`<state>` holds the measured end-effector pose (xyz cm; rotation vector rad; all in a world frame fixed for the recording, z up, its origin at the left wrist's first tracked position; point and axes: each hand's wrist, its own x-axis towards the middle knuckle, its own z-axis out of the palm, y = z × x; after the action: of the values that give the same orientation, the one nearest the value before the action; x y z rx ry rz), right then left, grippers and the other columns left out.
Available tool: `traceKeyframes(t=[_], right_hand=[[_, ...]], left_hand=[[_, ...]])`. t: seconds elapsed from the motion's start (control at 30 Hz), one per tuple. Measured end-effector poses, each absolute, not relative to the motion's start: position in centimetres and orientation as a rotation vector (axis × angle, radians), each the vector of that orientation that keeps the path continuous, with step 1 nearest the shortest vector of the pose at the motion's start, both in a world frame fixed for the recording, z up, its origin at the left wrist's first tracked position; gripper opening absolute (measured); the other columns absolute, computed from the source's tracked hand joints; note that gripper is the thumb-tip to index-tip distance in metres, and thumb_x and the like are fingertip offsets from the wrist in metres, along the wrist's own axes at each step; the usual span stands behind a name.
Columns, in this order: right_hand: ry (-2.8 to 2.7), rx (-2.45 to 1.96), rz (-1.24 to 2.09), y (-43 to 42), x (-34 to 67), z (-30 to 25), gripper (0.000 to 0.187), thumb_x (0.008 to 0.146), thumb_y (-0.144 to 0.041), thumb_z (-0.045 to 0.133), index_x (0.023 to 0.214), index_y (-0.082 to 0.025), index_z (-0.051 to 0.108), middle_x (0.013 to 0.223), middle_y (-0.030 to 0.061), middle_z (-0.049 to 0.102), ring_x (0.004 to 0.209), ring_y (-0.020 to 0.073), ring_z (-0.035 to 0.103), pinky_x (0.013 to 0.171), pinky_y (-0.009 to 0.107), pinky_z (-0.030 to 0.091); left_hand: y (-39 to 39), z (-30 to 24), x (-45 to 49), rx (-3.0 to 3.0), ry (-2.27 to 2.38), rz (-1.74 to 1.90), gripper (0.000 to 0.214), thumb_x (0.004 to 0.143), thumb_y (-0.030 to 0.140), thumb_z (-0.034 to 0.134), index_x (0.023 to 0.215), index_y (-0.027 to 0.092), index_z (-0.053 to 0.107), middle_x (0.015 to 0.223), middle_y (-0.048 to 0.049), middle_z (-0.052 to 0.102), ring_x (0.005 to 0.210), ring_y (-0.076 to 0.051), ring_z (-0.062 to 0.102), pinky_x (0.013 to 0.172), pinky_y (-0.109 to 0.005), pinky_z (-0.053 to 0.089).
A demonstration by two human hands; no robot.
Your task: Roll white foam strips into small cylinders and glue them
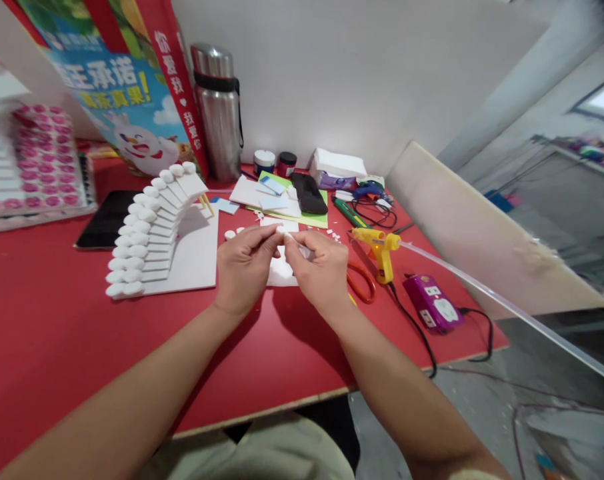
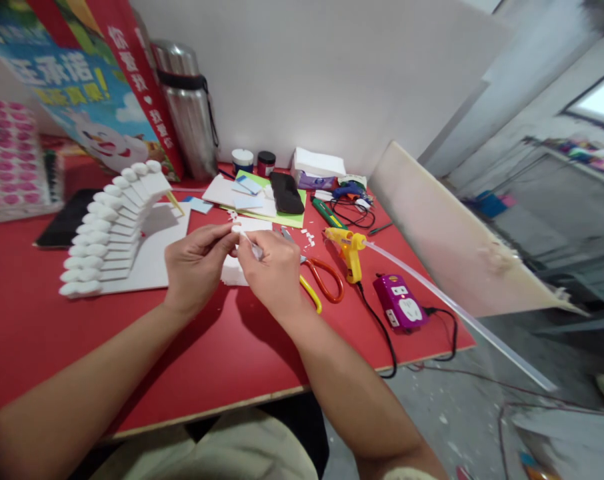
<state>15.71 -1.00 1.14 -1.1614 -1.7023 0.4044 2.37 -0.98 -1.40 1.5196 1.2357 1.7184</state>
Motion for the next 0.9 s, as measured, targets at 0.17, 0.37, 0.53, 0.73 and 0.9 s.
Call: traceKeyframes(t=[0.17,0.37,0.53,0.73,0.9], right_hand=[[-1.725,-1.152,0.349,-0.6,16.2,0.9,0.022,0.095,-0.030,0.061,0.078,-0.023,0.073,0.070,0.0030,0.073,0.072,0.0202,0.067,0.075,0.033,0.052],[-1.854,-1.066,0.495,0.0,17.7,1.4,0.022,0.097,-0.032,0.062,0.083,-0.024,0.077,0.069,0.0013,0.072,0.071,0.0195,0.068,0.071,0.032,0.052],[-1.939,-0.965,0.493,0.6,18.4,1.3,0.022,0.099,-0.029,0.062,0.083,-0.023,0.077,0.073,0.0007,0.073,0.068,0.0164,0.066,0.071,0.030,0.049],[-1.961,-1.030,0.396,0.6,17.9,0.9,0.024,0.098,-0.025,0.061,0.078,-0.021,0.073,0.071,0.0013,0.072,0.067,0.0160,0.064,0.070,0.030,0.046],[-1.958,-1.130,0.227,0.4,17.3,0.5,0.025,0.097,-0.028,0.058,0.078,-0.020,0.073,0.078,0.0066,0.075,0.077,0.0200,0.067,0.077,0.033,0.049]], left_hand=[[-1.4,-1.5,2.2,1.710,1.200,1.686,0.022,0.098,0.028,0.066,0.109,0.023,0.084,0.098,-0.0059,0.082,0.086,-0.019,0.074,0.085,-0.032,0.060],[-0.8,-0.3,1.2,1.346,1.127,1.504,0.013,0.083,0.030,0.082,0.091,0.020,0.085,0.083,-0.0046,0.081,0.072,-0.020,0.075,0.072,-0.032,0.062],[0.1,0.3,-0.1,1.214,0.974,1.300,0.023,0.073,0.033,0.089,0.091,0.019,0.086,0.073,-0.0056,0.080,0.066,-0.021,0.075,0.072,-0.034,0.063],[-0.1,-0.2,0.2,1.322,1.041,1.319,0.019,0.079,0.034,0.085,0.091,0.020,0.086,0.080,-0.0056,0.082,0.070,-0.022,0.076,0.073,-0.034,0.063],[-0.4,-0.6,1.1,1.411,1.104,1.424,0.012,0.086,0.028,0.078,0.091,0.018,0.082,0.087,-0.0051,0.082,0.077,-0.020,0.076,0.074,-0.031,0.061]])
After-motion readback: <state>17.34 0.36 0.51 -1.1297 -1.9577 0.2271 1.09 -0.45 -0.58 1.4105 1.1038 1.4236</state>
